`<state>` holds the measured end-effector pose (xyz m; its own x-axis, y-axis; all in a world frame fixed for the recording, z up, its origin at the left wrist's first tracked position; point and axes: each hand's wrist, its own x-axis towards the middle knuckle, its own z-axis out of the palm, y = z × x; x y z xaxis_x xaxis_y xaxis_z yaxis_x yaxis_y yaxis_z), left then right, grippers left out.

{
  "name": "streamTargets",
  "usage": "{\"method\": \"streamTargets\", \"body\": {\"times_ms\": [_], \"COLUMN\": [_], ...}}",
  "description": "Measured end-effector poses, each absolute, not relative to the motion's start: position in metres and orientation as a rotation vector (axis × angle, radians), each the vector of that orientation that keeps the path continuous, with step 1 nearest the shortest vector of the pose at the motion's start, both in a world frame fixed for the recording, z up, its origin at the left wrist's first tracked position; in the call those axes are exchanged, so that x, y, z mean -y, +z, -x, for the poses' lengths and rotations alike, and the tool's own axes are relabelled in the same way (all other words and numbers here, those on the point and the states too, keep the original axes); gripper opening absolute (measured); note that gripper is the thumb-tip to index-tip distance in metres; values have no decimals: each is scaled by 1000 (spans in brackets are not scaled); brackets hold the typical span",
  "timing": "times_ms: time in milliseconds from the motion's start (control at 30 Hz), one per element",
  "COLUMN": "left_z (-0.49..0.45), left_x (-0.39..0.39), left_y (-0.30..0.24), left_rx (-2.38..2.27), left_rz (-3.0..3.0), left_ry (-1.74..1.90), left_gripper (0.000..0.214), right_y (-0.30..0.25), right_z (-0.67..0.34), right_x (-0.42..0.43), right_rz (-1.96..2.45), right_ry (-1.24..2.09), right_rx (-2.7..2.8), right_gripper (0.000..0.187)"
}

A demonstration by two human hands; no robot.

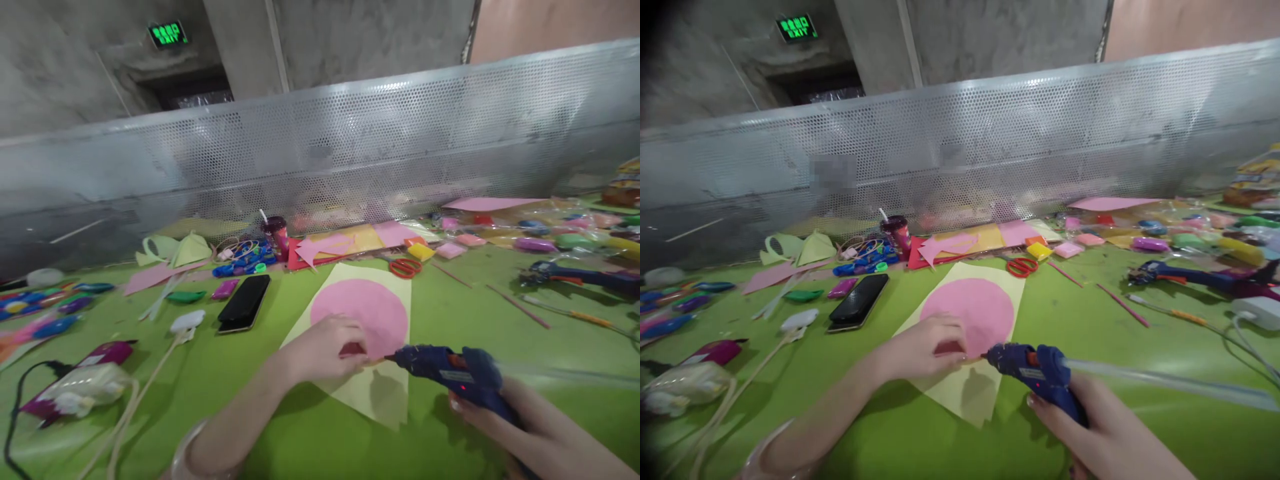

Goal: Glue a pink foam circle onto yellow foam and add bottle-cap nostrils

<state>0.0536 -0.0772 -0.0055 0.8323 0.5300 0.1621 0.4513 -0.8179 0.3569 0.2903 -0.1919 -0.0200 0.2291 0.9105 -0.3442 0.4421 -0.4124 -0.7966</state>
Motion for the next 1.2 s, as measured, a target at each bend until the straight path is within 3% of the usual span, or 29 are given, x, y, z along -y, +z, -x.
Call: {"method": "streamTargets", "body": {"times_ms": [333, 1200], "left_z": [-51, -49], "left_x": [75, 70], "left_y": [-5, -6], "left_rx": [-732, -715], "left_rz": [-2639, -2579], "left_ry": [356, 305], "left_gripper": [16, 11], "right_y": [-8, -6], "right_z": [-259, -256], "right_x": [197, 193], "right_rz": [1920, 1899], "right_ry": [1029, 1067], "right_rx": [1296, 1324], "right_gripper": [45, 41]}}
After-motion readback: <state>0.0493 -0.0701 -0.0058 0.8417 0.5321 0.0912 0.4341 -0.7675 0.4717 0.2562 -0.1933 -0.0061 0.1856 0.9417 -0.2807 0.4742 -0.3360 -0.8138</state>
